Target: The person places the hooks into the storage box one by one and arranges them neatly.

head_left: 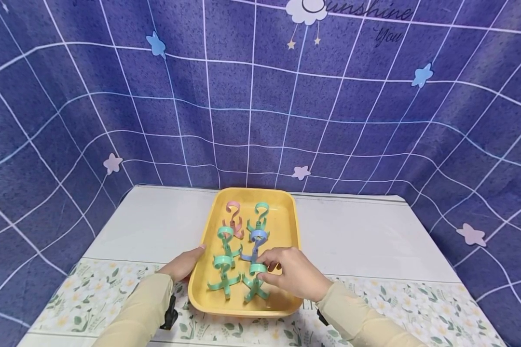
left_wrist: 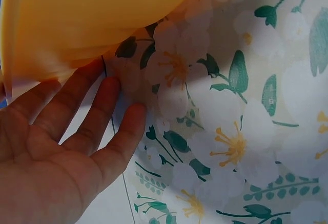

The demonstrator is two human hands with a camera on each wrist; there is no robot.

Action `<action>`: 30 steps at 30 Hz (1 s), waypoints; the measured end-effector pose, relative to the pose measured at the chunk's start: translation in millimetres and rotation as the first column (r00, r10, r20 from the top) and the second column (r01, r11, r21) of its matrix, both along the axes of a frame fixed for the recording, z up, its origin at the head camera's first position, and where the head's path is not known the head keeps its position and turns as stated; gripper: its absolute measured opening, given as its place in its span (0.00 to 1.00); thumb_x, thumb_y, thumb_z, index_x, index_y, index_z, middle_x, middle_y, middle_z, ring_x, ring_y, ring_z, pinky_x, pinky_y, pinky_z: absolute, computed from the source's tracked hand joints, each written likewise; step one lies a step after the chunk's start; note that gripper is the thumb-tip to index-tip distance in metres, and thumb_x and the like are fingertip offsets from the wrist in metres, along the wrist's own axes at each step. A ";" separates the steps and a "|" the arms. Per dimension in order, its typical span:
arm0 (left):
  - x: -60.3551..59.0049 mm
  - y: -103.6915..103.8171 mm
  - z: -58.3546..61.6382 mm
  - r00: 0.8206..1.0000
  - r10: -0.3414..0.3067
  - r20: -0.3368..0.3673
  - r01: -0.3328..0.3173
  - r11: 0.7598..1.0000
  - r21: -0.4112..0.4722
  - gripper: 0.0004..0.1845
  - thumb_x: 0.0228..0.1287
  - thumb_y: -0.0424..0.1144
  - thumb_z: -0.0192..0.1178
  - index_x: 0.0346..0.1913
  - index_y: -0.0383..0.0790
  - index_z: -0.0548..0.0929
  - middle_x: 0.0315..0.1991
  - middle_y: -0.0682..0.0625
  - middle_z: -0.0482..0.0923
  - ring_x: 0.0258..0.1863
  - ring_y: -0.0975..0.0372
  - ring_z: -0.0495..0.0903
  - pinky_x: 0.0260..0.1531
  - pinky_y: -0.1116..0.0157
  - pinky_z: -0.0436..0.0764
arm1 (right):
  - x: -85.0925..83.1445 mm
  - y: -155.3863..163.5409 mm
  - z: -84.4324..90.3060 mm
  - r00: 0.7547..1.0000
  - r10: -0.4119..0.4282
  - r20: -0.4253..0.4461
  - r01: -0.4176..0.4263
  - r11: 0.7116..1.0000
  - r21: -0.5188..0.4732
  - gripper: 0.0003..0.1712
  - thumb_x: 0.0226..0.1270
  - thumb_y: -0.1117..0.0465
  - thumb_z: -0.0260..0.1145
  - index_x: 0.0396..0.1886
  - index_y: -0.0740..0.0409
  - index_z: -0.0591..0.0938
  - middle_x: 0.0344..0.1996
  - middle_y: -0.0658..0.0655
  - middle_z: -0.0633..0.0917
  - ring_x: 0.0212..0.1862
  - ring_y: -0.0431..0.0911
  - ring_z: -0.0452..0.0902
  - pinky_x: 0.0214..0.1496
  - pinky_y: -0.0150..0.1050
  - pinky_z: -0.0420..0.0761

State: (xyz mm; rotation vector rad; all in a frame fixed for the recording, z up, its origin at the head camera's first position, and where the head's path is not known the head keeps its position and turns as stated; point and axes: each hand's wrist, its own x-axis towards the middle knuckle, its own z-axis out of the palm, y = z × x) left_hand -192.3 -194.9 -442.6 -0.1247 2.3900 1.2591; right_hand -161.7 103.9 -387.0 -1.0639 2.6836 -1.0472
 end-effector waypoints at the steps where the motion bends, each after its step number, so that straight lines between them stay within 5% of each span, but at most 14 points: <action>1: 0.0 -0.1 0.1 1.000 -0.002 -0.002 0.002 1.000 -0.003 0.33 0.85 0.53 0.30 0.65 0.26 0.73 0.39 0.48 0.84 0.39 0.60 0.85 0.53 0.54 0.80 | 0.0 0.0 0.1 1.000 0.000 0.000 0.000 1.000 0.002 0.07 0.66 0.63 0.74 0.44 0.53 0.89 0.39 0.45 0.88 0.37 0.34 0.80 0.43 0.39 0.83; 8: 1.0 -0.2 -1.1 1.000 0.008 -0.007 -0.008 0.999 0.035 0.33 0.85 0.52 0.31 0.63 0.25 0.73 0.37 0.46 0.84 0.37 0.58 0.86 0.44 0.58 0.83 | 0.0 0.9 0.9 1.000 -0.002 0.004 0.002 1.000 0.003 0.09 0.66 0.63 0.74 0.45 0.54 0.89 0.41 0.46 0.89 0.38 0.35 0.81 0.44 0.36 0.82; 17: 2.4 3.3 -0.2 1.000 0.011 -0.011 -0.010 1.000 0.029 0.33 0.85 0.52 0.30 0.65 0.25 0.72 0.40 0.47 0.85 0.39 0.58 0.86 0.47 0.56 0.83 | -1.4 4.0 3.3 0.999 0.021 0.040 -0.021 1.000 0.004 0.12 0.66 0.62 0.75 0.48 0.54 0.88 0.43 0.47 0.88 0.38 0.35 0.81 0.44 0.38 0.83; 27: -1.9 -1.5 5.5 0.994 -0.066 -0.084 0.054 0.989 -0.138 0.32 0.85 0.51 0.33 0.70 0.27 0.69 0.37 0.46 0.82 0.38 0.55 0.83 0.52 0.48 0.78 | -6.7 22.7 20.8 0.998 0.057 0.024 -0.060 0.992 0.112 0.20 0.66 0.60 0.75 0.57 0.58 0.84 0.52 0.51 0.86 0.47 0.46 0.81 0.52 0.42 0.81; 30: -2.4 -0.5 11.1 0.990 -0.071 -0.118 0.049 0.983 -0.176 0.32 0.84 0.51 0.36 0.74 0.27 0.64 0.48 0.36 0.82 0.49 0.44 0.82 0.59 0.42 0.73 | -9.5 29.5 26.5 1.000 0.004 0.027 -0.007 0.995 0.102 0.20 0.68 0.59 0.73 0.58 0.58 0.83 0.52 0.52 0.86 0.49 0.48 0.81 0.52 0.46 0.81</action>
